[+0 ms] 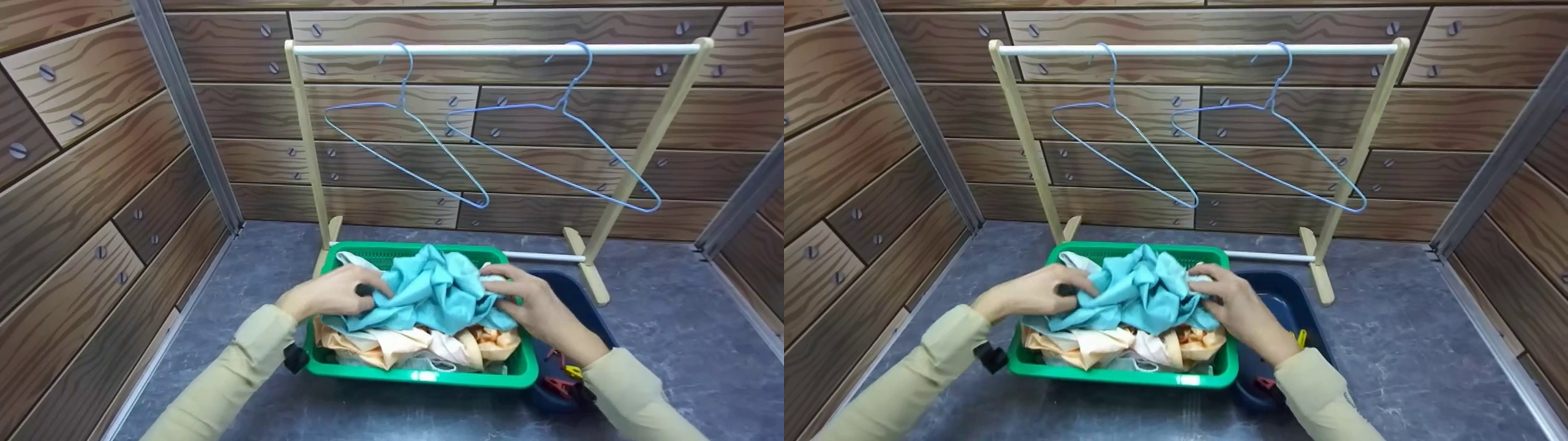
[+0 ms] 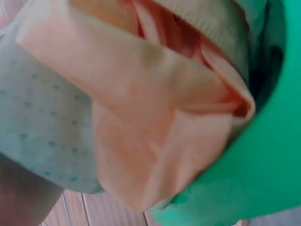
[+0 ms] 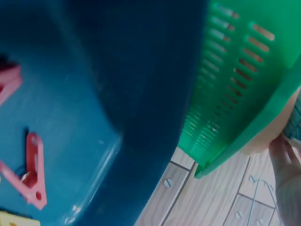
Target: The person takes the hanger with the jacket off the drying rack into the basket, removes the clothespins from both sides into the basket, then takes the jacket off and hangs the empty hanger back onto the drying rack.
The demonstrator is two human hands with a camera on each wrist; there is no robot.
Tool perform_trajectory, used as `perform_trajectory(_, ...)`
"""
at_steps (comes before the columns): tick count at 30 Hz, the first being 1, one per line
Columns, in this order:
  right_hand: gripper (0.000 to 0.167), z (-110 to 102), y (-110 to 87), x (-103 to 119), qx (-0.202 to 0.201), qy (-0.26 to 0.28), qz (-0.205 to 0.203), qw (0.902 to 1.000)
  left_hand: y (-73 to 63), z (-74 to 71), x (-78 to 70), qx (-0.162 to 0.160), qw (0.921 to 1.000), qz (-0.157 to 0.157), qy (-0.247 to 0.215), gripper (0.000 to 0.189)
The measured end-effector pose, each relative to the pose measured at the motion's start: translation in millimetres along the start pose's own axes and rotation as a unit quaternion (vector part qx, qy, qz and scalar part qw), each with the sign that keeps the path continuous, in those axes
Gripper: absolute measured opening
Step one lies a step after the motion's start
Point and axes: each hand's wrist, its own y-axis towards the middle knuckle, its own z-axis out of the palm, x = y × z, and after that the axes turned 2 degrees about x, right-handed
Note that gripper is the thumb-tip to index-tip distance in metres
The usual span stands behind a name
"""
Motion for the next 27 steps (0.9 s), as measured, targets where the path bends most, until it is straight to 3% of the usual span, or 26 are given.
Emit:
perform_trajectory(4,0.045,-2,-4.9,7,0.083,0.008,0.033,0.9960,-8.2,0.7,-6.8,0.066,0.9948,-0.044,-0.064,0.030)
perform_trajectory(7,0.042,-6,-9.1,14,0.126,0.046,0.070,0.9885,-14.4,-1.1,-10.2,0.110,0.9888,-0.067,-0.075,0.039)
perform_trajectory(10,0.043,-9,-13.3,18,0.147,0.080,0.093,0.9815,-21.4,-4.5,-13.4,0.142,0.9847,-0.091,-0.043,0.053)
perform_trajectory(13,0.046,-12,-17.8,19,0.151,0.081,0.092,0.9809,-25.1,-5.4,-16.7,0.156,0.9829,-0.096,0.020,0.065)
perform_trajectory(17,0.050,-12,-22.0,19,0.127,0.074,0.079,0.9860,-25.0,0.5,-19.9,0.145,0.9786,-0.117,0.089,0.069)
perform_trajectory(20,0.051,-10,-23.0,18,0.095,0.071,0.051,0.9917,-22.3,8.2,-19.3,0.121,0.9776,-0.131,0.111,0.067)
perform_trajectory(24,0.051,-8,-21.8,16,0.056,0.083,0.014,0.9948,-16.0,17.3,-12.5,0.087,0.9816,-0.116,0.125,0.062)
perform_trajectory(27,0.042,-5,-19.7,12,0.040,0.140,0.053,0.9880,-10.1,18.8,-1.7,0.067,0.9873,-0.098,0.105,0.058)
